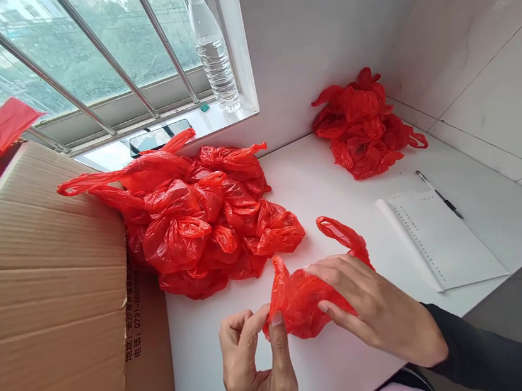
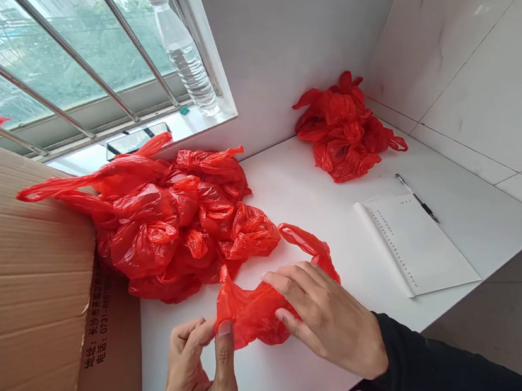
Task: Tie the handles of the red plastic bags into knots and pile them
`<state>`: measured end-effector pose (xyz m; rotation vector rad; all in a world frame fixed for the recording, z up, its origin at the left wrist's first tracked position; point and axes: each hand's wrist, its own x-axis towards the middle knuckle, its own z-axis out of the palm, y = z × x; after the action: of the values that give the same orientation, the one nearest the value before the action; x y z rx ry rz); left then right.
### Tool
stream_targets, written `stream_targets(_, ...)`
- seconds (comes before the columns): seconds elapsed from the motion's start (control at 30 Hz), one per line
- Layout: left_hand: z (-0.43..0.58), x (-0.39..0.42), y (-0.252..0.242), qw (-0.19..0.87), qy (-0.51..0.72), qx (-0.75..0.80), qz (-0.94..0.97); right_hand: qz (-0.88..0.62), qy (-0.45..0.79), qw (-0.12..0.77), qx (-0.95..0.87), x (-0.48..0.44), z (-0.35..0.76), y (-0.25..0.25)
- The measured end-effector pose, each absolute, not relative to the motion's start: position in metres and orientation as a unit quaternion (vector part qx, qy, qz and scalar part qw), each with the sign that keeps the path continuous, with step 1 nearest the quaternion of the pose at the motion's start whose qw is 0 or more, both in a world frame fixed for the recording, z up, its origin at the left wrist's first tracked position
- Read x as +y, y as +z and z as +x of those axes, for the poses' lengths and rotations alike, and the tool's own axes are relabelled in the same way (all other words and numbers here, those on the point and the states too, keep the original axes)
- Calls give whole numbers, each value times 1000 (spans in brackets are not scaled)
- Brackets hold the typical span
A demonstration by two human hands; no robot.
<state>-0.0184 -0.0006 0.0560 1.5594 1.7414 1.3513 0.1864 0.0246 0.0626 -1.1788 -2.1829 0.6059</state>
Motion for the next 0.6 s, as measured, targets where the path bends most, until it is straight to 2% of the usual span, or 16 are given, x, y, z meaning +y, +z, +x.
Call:
stream_targets(0.23, -6, -9, 59, 370, 515, 664, 397, -393, 249, 228, -856, 25, 183, 54)
stream_targets(0.33, 6, -8, 58, 374, 497, 658, 423, -386, 272, 175, -864, 18, 175, 54)
stream_targets(0.47, 13, -2, 63, 371, 491, 694, 374, -450, 302, 106, -834, 15, 170, 48)
stream_targets(0.6, 8, 0, 73, 404, 498, 688, 339, -514, 291, -12, -807, 22, 175, 43)
